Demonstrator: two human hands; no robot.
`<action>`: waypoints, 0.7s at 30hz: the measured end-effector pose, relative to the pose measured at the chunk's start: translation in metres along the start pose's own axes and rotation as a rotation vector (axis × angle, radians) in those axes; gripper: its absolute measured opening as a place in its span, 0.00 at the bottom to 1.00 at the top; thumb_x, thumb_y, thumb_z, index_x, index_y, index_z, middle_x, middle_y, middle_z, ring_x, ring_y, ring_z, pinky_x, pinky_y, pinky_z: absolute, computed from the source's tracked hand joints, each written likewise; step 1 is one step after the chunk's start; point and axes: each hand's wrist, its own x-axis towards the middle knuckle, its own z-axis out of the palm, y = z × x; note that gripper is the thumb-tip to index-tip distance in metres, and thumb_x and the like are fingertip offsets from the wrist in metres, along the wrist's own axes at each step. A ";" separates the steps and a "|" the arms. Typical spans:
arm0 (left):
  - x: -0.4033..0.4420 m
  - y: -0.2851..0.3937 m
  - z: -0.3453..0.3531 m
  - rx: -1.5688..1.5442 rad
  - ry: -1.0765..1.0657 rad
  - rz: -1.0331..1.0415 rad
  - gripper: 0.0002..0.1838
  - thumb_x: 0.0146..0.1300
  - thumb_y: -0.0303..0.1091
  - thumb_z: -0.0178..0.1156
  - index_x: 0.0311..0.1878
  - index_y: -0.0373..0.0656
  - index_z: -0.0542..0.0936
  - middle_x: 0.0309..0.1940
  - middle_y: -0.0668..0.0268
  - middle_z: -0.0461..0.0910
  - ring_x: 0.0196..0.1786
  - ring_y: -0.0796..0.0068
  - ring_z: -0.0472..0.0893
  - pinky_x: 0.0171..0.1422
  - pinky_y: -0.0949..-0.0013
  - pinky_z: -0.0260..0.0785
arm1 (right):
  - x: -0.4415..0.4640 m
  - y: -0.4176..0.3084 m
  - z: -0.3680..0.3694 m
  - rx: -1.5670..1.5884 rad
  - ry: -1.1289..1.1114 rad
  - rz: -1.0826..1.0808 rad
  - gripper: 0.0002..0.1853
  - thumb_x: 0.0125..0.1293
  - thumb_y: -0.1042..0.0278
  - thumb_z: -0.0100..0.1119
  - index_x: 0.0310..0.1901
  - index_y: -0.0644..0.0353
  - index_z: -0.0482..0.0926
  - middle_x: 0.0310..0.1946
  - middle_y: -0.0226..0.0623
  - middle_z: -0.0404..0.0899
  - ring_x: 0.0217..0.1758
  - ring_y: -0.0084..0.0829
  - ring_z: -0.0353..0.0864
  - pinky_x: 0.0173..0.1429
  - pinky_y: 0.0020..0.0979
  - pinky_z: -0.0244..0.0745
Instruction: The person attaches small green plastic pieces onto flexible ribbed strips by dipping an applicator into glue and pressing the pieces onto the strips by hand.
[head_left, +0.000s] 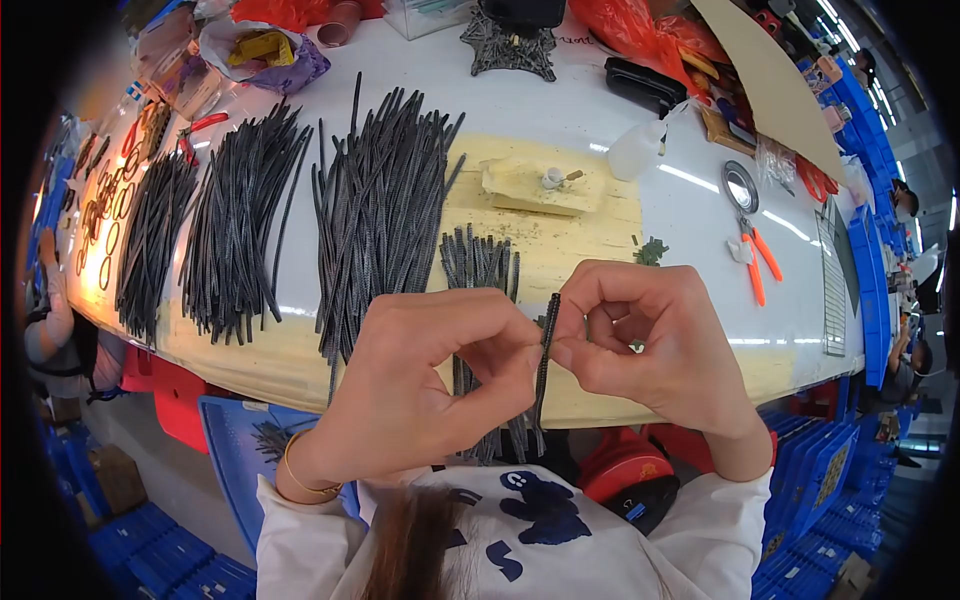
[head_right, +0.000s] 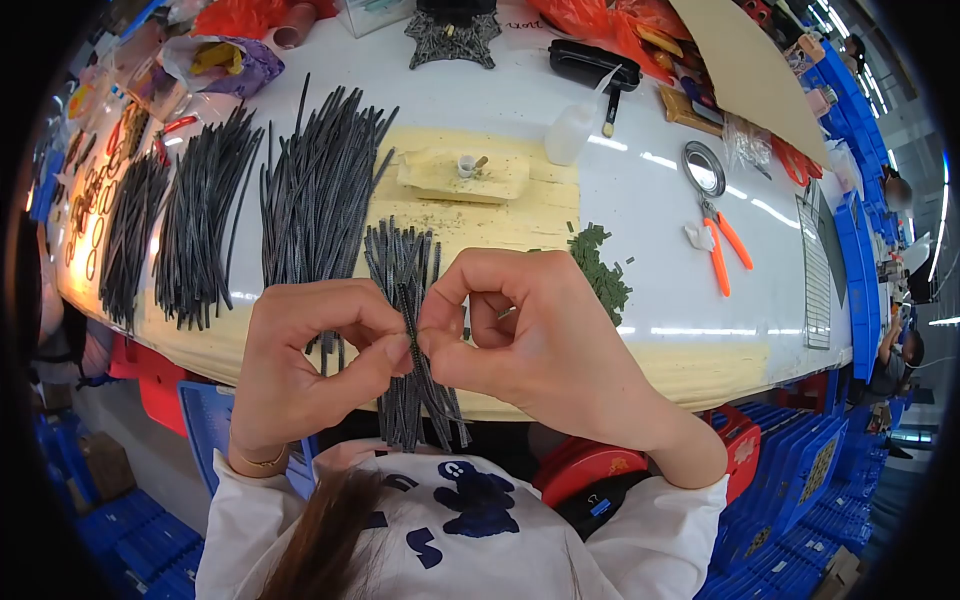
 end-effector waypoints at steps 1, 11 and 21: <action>0.000 0.000 -0.001 -0.006 -0.010 0.003 0.01 0.49 0.18 0.59 0.25 0.33 0.78 0.20 0.64 0.77 0.21 0.80 0.70 0.27 0.82 0.62 | 0.000 -0.001 0.000 0.005 -0.003 0.007 0.06 0.44 0.85 0.60 0.25 0.62 0.77 0.20 0.25 0.72 0.19 0.13 0.56 0.24 0.13 0.51; -0.005 0.025 -0.022 -0.277 0.043 -0.291 0.01 0.52 0.22 0.60 0.28 0.36 0.79 0.20 0.66 0.77 0.18 0.82 0.69 0.24 0.83 0.61 | 0.015 -0.016 0.008 0.221 -0.117 0.024 0.04 0.48 0.81 0.60 0.28 0.65 0.78 0.20 0.28 0.73 0.19 0.14 0.62 0.22 0.12 0.55; -0.009 -0.034 -0.012 0.671 0.487 -0.107 0.02 0.52 0.22 0.61 0.30 0.38 0.79 0.20 0.70 0.75 0.18 0.82 0.66 0.23 0.79 0.60 | 0.040 0.056 -0.006 0.478 -0.193 0.279 0.03 0.55 0.78 0.58 0.31 0.65 0.80 0.23 0.29 0.76 0.17 0.13 0.62 0.18 0.14 0.55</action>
